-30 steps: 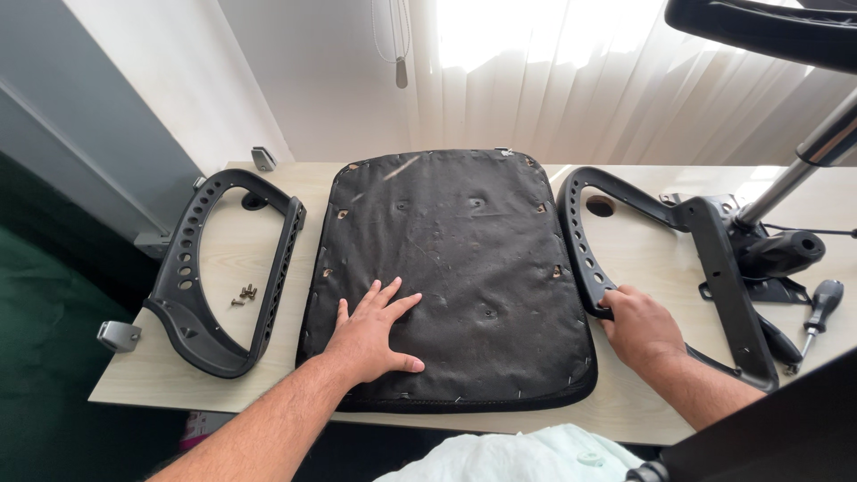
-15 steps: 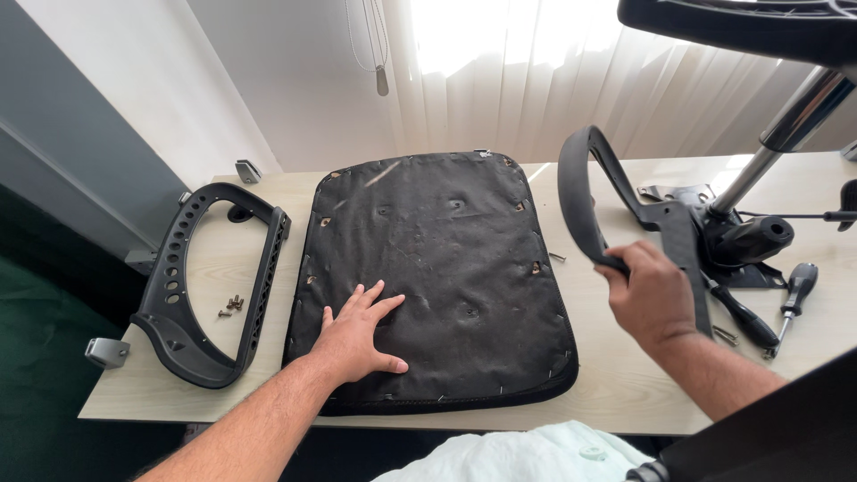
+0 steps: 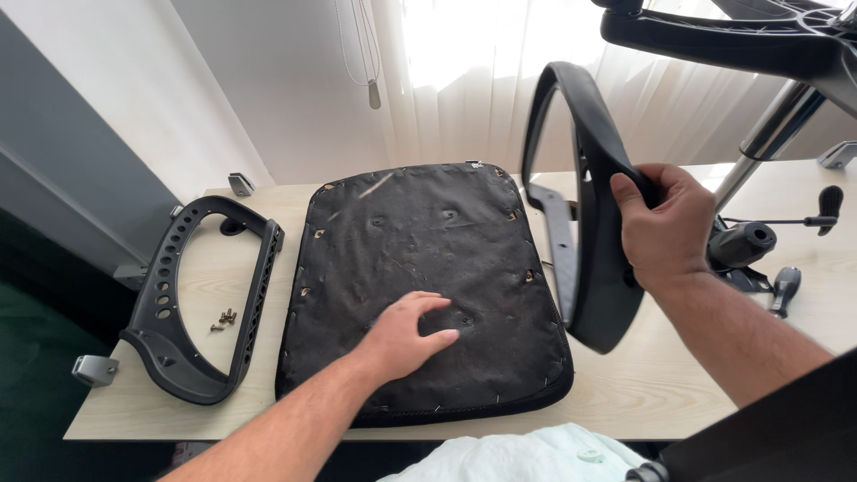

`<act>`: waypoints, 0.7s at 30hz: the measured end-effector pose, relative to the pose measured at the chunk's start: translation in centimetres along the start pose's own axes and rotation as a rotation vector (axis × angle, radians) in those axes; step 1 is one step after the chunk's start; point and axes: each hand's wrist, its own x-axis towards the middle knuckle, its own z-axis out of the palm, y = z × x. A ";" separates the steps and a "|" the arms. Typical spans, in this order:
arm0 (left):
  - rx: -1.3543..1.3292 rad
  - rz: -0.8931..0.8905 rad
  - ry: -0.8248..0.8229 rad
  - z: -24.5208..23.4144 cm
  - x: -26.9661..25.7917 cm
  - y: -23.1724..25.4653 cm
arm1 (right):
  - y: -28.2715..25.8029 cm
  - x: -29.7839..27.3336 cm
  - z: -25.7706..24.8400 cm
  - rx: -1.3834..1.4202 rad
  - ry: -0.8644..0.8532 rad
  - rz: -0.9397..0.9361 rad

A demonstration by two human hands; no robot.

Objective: The person uses a screwdriver to tighten screws into a black plastic chair frame on a light wood table. They then place a black seat cushion onto the frame and align a second frame piece to the cushion, preparing to fasten it.

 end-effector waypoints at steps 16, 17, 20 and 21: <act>-1.457 -0.416 -0.102 5.0 7.4 5.0 | 0.4 -2.5 3.1 0.880 0.170 0.646; -1.424 -0.385 -0.073 5.2 7.7 4.8 | 1.0 -2.7 3.2 0.858 0.184 0.680; -1.264 -0.447 0.019 5.2 8.4 5.1 | 3.3 -3.4 3.6 0.750 0.173 0.810; -1.206 -0.477 0.032 5.0 8.6 5.3 | 4.1 -3.7 3.6 0.684 0.137 0.870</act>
